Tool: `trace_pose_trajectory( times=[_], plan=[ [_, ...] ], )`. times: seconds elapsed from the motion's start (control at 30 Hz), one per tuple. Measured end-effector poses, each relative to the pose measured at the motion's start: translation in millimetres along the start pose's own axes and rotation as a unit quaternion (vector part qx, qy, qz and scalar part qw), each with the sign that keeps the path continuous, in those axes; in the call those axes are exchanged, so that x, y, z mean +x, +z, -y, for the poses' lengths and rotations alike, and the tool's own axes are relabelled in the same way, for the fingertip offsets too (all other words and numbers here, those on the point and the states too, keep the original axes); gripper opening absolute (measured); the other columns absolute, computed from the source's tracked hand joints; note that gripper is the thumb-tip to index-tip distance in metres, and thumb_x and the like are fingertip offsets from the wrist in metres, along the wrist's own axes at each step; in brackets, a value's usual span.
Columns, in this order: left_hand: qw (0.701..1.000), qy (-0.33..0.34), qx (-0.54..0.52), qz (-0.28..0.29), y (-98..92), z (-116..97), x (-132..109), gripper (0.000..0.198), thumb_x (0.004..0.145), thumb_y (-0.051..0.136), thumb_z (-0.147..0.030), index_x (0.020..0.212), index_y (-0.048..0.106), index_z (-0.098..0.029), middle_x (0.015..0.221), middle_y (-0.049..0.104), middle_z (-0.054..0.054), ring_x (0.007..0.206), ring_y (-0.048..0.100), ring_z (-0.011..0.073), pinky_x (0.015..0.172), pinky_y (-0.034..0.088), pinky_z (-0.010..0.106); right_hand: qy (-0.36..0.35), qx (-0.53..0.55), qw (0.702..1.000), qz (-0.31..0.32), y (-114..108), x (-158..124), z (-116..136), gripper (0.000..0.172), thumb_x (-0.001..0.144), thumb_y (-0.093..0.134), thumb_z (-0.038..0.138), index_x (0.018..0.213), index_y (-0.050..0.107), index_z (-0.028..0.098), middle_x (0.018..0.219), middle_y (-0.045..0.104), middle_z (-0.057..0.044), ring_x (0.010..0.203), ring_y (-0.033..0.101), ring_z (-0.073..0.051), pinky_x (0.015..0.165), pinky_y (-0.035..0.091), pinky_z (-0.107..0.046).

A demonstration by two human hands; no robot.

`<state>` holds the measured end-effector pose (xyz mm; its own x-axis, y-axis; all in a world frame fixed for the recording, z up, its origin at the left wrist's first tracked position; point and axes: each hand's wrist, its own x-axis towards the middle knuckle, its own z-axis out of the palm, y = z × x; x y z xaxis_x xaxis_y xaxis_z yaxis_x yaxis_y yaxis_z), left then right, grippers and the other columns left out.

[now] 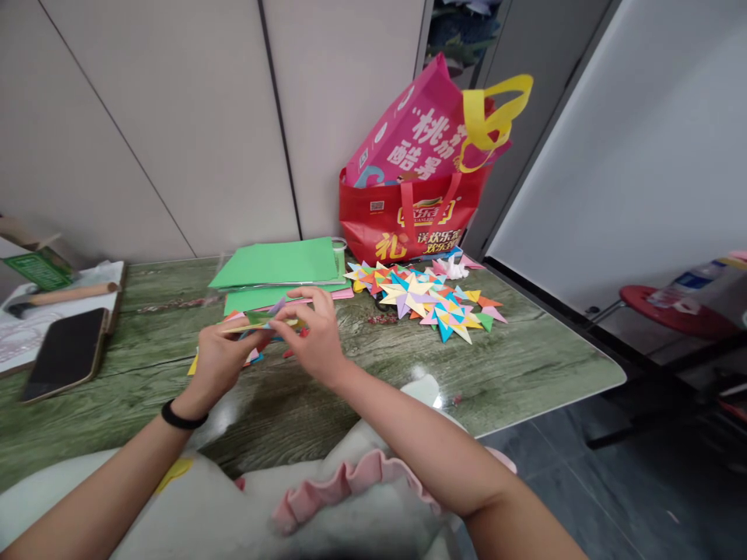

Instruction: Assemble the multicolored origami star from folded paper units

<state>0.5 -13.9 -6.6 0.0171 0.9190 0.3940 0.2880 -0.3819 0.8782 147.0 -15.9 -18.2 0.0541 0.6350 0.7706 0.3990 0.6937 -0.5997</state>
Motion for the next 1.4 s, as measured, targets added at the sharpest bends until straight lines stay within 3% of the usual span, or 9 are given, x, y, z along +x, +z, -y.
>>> trace_pose_trajectory(
  times=[0.2,0.53,0.77,0.97,1.1,1.23,1.4],
  plan=[
    [0.999,-0.023,-0.021,0.005,1.1,-0.3,0.6,0.011,0.061,0.069,-0.024,0.055,0.068,-0.015,0.05,0.06,-0.001,0.05,0.046,0.0096,0.048,0.036,0.021,-0.11,-0.06,0.992,0.001,-1.9,2.1,-7.6,0.004,0.077,0.067,0.026,0.076,0.069,0.023,0.105,0.059,-0.007,0.105,0.05,-0.021,0.094,0.041,-0.043],
    [0.999,-0.04,-0.033,0.009,1.1,4.2,0.1,0.01,0.061,0.067,-0.022,0.055,0.068,-0.014,0.051,0.06,-0.002,0.05,0.047,0.0101,0.049,0.037,0.021,-0.134,-0.1,0.985,0.037,-1.7,1.3,-12.6,0.01,0.082,0.062,0.027,0.078,0.071,0.026,0.111,0.057,-0.006,0.113,0.045,-0.023,0.096,0.04,-0.046],
    [0.992,-0.084,-0.094,0.001,4.9,6.9,-0.1,0.021,0.053,0.077,-0.032,0.062,0.071,-0.014,0.063,0.069,0.003,0.056,0.056,0.0142,0.054,0.044,0.025,-0.116,-0.129,0.984,0.048,1.3,0.4,-8.5,0.016,0.086,0.056,0.026,0.077,0.066,0.019,0.109,0.056,-0.01,0.112,0.045,-0.023,0.095,0.041,-0.043],
    [0.993,-0.089,-0.077,-0.014,4.8,6.5,0.3,0.023,0.049,0.079,-0.031,0.064,0.073,-0.014,0.064,0.07,0.003,0.058,0.058,0.0154,0.056,0.046,0.025,-0.13,-0.151,0.979,0.038,2.6,-0.6,-8.0,0.018,0.086,0.055,0.027,0.075,0.065,0.018,0.109,0.056,-0.011,0.112,0.044,-0.023,0.094,0.041,-0.043],
    [0.994,-0.096,-0.048,-0.027,3.6,4.2,0.3,0.019,0.05,0.078,-0.027,0.063,0.073,-0.014,0.063,0.07,0.002,0.056,0.057,0.0144,0.052,0.044,0.023,-0.1,-0.153,0.982,0.055,4.3,-0.3,-9.5,0.019,0.087,0.053,0.029,0.074,0.064,0.019,0.111,0.056,-0.012,0.114,0.043,-0.024,0.095,0.039,-0.045],
    [0.996,-0.082,-0.023,0.007,3.4,-2.7,-1.1,0.014,0.053,0.076,-0.027,0.059,0.071,-0.015,0.055,0.066,0.001,0.051,0.053,0.0136,0.046,0.04,0.022,-0.056,-0.139,0.987,0.064,6.0,-0.2,-11.2,0.019,0.085,0.055,0.028,0.071,0.062,0.019,0.114,0.055,-0.013,0.116,0.043,-0.025,0.097,0.038,-0.045],
    [0.995,-0.085,-0.041,0.017,3.3,-6.5,-3.1,0.013,0.054,0.075,-0.026,0.056,0.07,-0.015,0.052,0.064,0.0,0.047,0.05,0.0108,0.044,0.038,0.021,-0.004,-0.073,0.997,0.028,6.0,-0.1,-12.3,0.023,0.08,0.062,0.032,0.062,0.056,0.018,0.101,0.058,-0.011,0.107,0.05,-0.022,0.093,0.041,-0.039]
  ],
)
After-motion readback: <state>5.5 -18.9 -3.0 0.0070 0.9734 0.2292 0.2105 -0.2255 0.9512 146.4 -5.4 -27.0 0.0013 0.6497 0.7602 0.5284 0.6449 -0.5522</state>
